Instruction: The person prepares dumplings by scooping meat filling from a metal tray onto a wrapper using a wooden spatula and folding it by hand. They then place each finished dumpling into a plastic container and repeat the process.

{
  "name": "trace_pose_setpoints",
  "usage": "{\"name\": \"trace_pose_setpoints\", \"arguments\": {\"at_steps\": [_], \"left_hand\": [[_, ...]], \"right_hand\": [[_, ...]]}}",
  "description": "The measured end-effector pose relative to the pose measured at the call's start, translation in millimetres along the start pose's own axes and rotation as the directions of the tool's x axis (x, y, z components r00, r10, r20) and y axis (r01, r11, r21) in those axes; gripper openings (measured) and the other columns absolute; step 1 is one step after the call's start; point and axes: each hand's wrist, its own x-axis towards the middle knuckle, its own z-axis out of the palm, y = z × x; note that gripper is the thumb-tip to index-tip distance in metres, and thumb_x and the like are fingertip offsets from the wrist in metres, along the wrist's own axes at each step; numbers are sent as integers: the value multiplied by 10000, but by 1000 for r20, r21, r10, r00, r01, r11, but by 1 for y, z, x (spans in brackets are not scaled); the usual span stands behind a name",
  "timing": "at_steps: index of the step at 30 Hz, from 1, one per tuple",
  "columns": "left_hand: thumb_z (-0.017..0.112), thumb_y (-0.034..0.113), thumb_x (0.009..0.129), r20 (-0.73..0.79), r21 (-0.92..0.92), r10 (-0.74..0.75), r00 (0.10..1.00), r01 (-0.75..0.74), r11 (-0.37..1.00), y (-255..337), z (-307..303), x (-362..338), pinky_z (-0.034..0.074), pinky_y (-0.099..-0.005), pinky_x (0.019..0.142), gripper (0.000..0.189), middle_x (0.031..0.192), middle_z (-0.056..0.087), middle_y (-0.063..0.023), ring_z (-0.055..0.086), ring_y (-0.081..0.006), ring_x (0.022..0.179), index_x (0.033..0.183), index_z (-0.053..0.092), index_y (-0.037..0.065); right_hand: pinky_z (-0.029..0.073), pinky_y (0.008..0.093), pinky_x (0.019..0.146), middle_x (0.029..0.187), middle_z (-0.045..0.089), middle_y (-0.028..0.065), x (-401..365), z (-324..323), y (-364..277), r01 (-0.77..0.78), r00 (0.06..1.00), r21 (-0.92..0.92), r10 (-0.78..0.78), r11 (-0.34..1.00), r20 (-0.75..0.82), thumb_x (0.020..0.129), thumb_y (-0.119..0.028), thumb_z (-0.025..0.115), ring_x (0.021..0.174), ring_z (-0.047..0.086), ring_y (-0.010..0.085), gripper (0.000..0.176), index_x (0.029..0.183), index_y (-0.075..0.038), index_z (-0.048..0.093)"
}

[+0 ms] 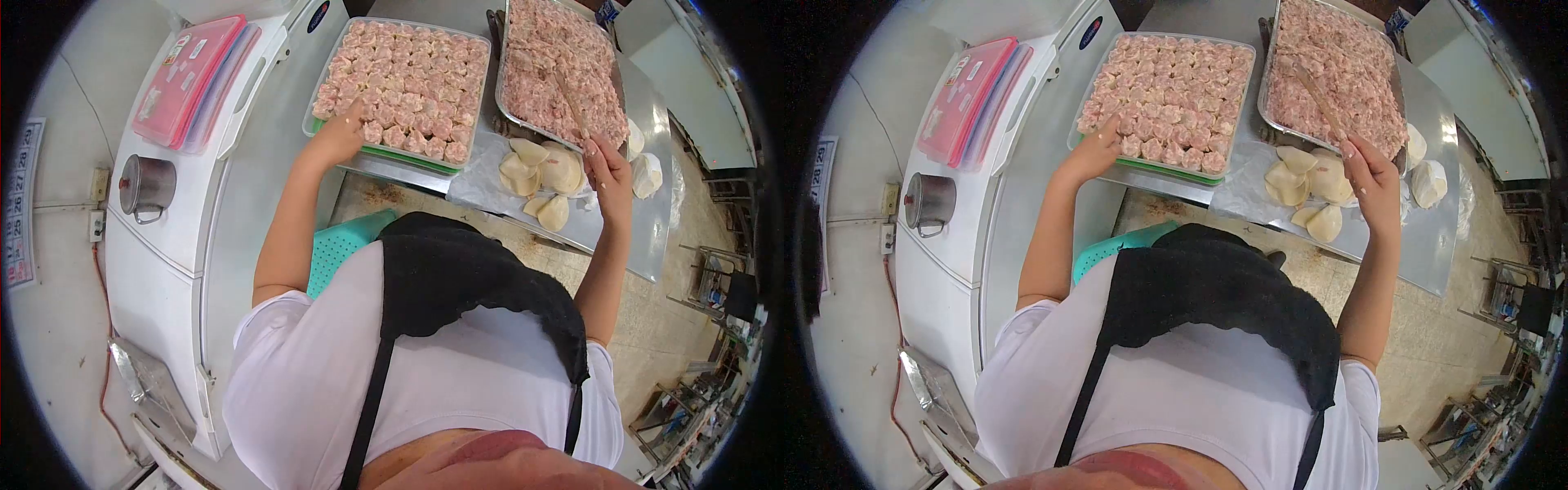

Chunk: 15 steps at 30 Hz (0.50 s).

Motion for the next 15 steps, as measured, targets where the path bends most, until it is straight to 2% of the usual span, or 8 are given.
{"name": "trace_pose_setpoints", "arguments": {"at_steps": [1,2,4,8,11,13,14,15], "left_hand": [[439,153,876,-8,-1,-63,998,63,998,1,2,1,400,-402,1002,539,1278,497,-292,505,-412,1172,1376,320,-10],[439,153,876,-8,2,-64,998,64,998,4,6,-1,400,-402,1002,539,1278,497,-292,505,-412,1172,1376,320,-10],[427,73,834,-226,-18,91,970,-97,995,9,20,-5,419,-458,946,567,1232,503,-327,533,-446,1094,1375,313,-54],[428,78,829,-182,-37,99,978,-107,994,7,31,-1,416,-471,936,559,1238,500,-320,537,-445,1081,1370,338,-32],[411,110,832,-189,35,80,979,-75,997,1,31,2,424,-479,915,504,1232,519,-290,540,-444,1067,1327,399,17],[405,135,860,-170,40,4,985,3,999,-3,30,12,428,-421,914,320,1195,561,-216,543,-391,1094,1152,492,37],[399,146,872,-202,64,-23,979,36,997,-1,28,13,431,-420,906,310,1170,576,-207,553,-385,1077,1144,499,39],[392,156,883,-234,86,-48,971,70,994,10,29,8,435,-420,898,301,1145,592,-199,563,-379,1060,1137,506,41]], "right_hand": [[299,185,529,696,476,-67,0,-2,1,-1,1000,4,1,1000,0,931,-180,598,607,389,17,283,1142,4,637],[289,191,522,687,461,-68,-1,-5,1,5,1000,-43,-5,999,-7,941,-198,581,599,378,18,286,1142,-4,639],[279,196,515,677,447,-70,0,-12,0,10,1000,-88,-11,996,-16,951,-217,564,592,366,19,290,1142,-13,641],[262,215,499,635,417,-74,13,-27,2,17,1000,-76,-15,997,21,984,-304,484,574,352,30,320,1019,-34,651],[267,224,493,601,406,-64,28,-44,14,12,1000,-114,-11,993,8,995,-329,452,553,349,38,348,922,-43,636],[303,229,488,565,430,-34,28,-53,6,31,999,-188,-26,982,30,999,-336,435,531,389,40,365,869,-54,628],[303,229,488,565,430,-34,28,-57,4,26,1000,-190,-25,981,8,999,-336,435,531,389,40,365,869,-54,628],[336,248,494,562,459,-8,30,-64,3,7,999,-224,6,974,54,995,-333,442,523,423,71,363,876,-47,630]]}}
